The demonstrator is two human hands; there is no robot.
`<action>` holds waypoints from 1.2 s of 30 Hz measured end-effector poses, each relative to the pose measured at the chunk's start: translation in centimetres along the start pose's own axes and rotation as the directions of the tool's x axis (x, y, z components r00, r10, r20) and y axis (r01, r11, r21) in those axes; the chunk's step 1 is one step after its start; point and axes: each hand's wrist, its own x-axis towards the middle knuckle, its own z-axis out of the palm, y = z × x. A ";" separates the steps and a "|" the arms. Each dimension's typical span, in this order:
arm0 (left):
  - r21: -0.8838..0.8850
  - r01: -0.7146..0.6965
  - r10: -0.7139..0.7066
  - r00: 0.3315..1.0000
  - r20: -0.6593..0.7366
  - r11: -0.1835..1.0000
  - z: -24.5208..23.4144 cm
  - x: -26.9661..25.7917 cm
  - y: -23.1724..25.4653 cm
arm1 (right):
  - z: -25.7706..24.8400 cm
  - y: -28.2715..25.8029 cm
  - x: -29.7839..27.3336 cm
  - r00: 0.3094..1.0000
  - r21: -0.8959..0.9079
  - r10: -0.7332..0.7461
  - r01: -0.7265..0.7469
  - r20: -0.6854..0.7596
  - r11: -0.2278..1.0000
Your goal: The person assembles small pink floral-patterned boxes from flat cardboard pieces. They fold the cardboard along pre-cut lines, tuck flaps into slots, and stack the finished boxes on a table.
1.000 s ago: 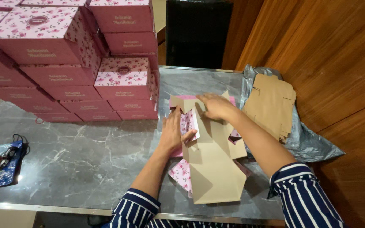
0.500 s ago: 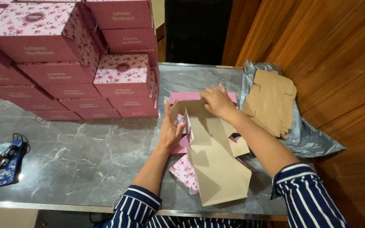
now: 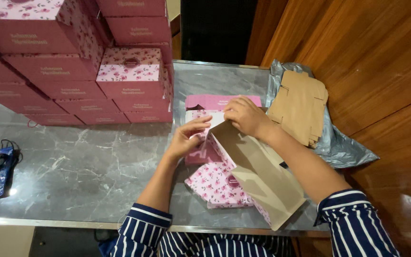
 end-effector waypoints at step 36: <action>0.626 -0.078 0.317 0.906 -0.281 0.776 10.2 -1.7 3.5 | 1.9 -16.5 -14.2 0.610 0.398 0.615 -0.469 -0.500 0.788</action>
